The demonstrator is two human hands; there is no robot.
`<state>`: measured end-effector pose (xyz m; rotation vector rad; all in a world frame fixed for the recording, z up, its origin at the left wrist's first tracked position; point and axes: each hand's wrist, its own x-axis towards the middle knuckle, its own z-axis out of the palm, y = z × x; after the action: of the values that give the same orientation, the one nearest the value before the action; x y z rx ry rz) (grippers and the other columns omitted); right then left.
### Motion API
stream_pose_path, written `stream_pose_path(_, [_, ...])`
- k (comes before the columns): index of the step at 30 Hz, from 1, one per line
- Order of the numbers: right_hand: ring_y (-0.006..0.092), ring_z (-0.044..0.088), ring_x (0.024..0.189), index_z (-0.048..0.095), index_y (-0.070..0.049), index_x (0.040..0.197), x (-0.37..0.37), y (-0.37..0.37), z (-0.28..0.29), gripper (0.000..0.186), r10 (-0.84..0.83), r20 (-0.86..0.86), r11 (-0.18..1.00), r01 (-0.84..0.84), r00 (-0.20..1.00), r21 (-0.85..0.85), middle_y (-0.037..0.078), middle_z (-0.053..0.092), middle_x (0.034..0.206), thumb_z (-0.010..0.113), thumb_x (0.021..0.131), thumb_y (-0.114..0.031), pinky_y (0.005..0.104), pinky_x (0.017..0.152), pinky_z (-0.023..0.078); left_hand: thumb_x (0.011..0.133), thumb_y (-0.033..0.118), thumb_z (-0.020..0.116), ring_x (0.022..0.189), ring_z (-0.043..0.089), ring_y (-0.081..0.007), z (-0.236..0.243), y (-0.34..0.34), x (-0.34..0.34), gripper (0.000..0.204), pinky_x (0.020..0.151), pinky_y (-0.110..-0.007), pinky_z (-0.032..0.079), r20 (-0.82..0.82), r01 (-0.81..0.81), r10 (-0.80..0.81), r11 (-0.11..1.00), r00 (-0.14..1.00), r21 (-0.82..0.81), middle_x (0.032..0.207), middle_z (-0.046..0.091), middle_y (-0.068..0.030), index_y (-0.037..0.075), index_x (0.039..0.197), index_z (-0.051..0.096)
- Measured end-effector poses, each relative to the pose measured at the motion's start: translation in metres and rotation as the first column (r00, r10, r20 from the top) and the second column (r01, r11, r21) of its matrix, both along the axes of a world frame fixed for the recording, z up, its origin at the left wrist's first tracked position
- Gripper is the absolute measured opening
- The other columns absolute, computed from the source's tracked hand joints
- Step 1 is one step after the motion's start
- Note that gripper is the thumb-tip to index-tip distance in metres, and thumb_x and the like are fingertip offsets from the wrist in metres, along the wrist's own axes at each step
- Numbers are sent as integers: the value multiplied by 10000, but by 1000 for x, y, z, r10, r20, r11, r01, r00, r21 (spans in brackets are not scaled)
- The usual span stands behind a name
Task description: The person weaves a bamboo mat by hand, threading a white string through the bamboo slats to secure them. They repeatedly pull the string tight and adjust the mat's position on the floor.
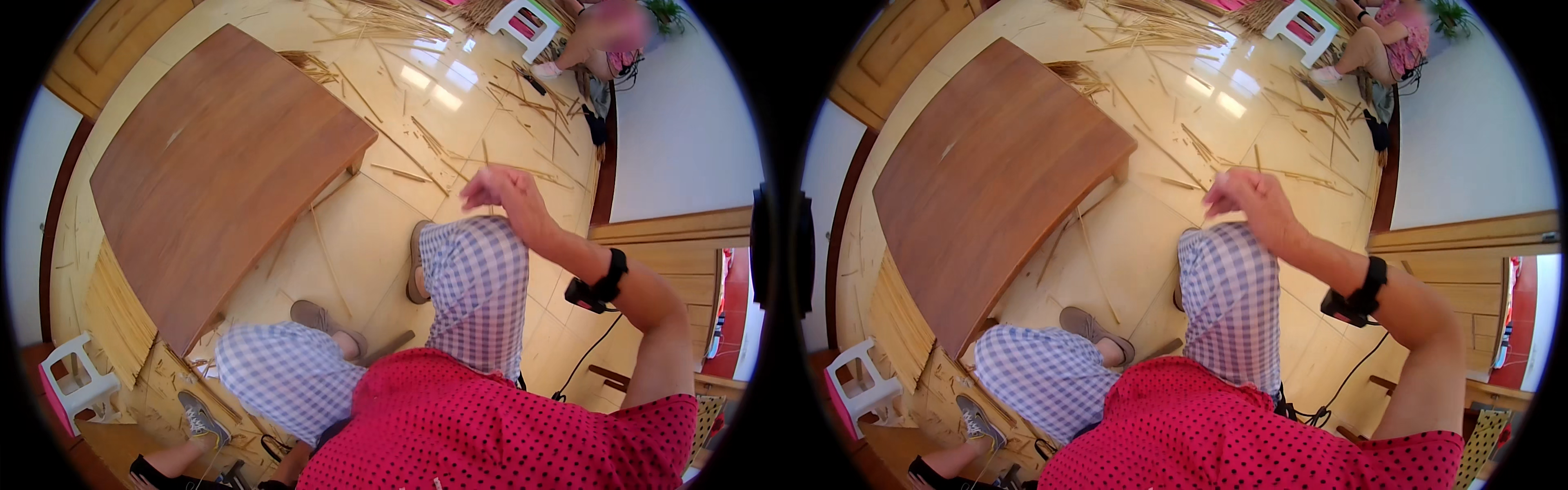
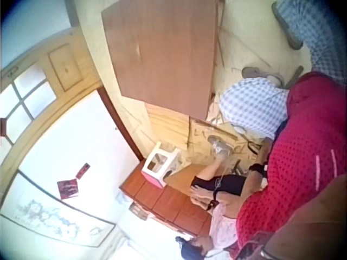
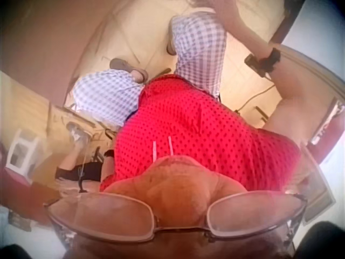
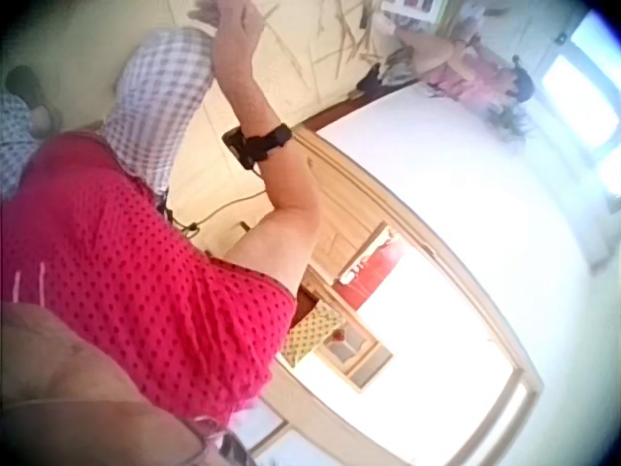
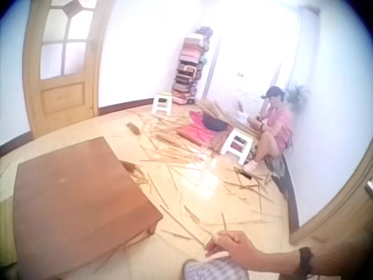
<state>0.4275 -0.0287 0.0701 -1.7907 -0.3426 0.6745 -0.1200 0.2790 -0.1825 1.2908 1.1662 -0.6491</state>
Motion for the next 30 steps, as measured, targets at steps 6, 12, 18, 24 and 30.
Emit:
stream_pose_path(6, [257, 693, 834, 693, -18, 1012, 22, -166, -194, 253, 152, 150, 777, -24, 977, -628, 146, 714, 904, 636, 898, -237, 359, 756, 536, 960, 257, 594, 1165, 601, -244, 30, 43, -22, 466, 979, -359, 484, 120, 258, -297, 929, 947, 266, 1308, 604, -152, 3, 1347, 540])
stream_pose_path(12, [372, 678, 955, 671, -19, 1096, -61, -232, -303, 426, 179, 23, 569, -85, 984, -818, 216, 708, 992, 761, 788, -299, 438, 835, 535, 977, 248, 602, 1161, 607, -207, 139, 77, 92, 441, 978, -343, 488, 285, -38, -88, 912, 955, 409, 1297, 621, -127, -1, 1337, 550])
stream_pose_path(18, [394, 670, 1004, 619, 50, 1107, -89, -201, -332, 544, -32, -111, 524, -78, 993, -848, 258, 692, 1044, 782, 784, -356, 453, 830, 540, 1033, 179, 505, 1070, 625, -152, 212, 102, 180, 311, 947, -291, 490, 477, -213, 50, 931, 878, 296, 1148, 680, -108, -14, 1259, 599])
stream_pose_path(24, [374, 693, 960, 660, 44, 1026, -128, -221, -333, 530, -149, -228, 471, -134, 962, -872, 232, 712, 998, 790, 783, -409, 445, 781, 558, 1055, 278, 420, 1009, 586, -179, 256, 31, 246, 413, 946, -295, 426, 196, 228, -479, 689, 856, 688, 1045, 671, -99, -52, 1124, 659])
stream_pose_path(30, [379, 694, 913, 712, -21, 929, -178, -221, -345, 313, -77, -56, 429, -18, 995, -903, 201, 705, 968, 701, 811, -311, 468, 750, 563, 1033, 297, 442, 1004, 589, -178, 256, 24, 253, 420, 945, -299, 432, 197, 195, -459, 674, 866, 713, 1024, 679, -102, -43, 1097, 679])
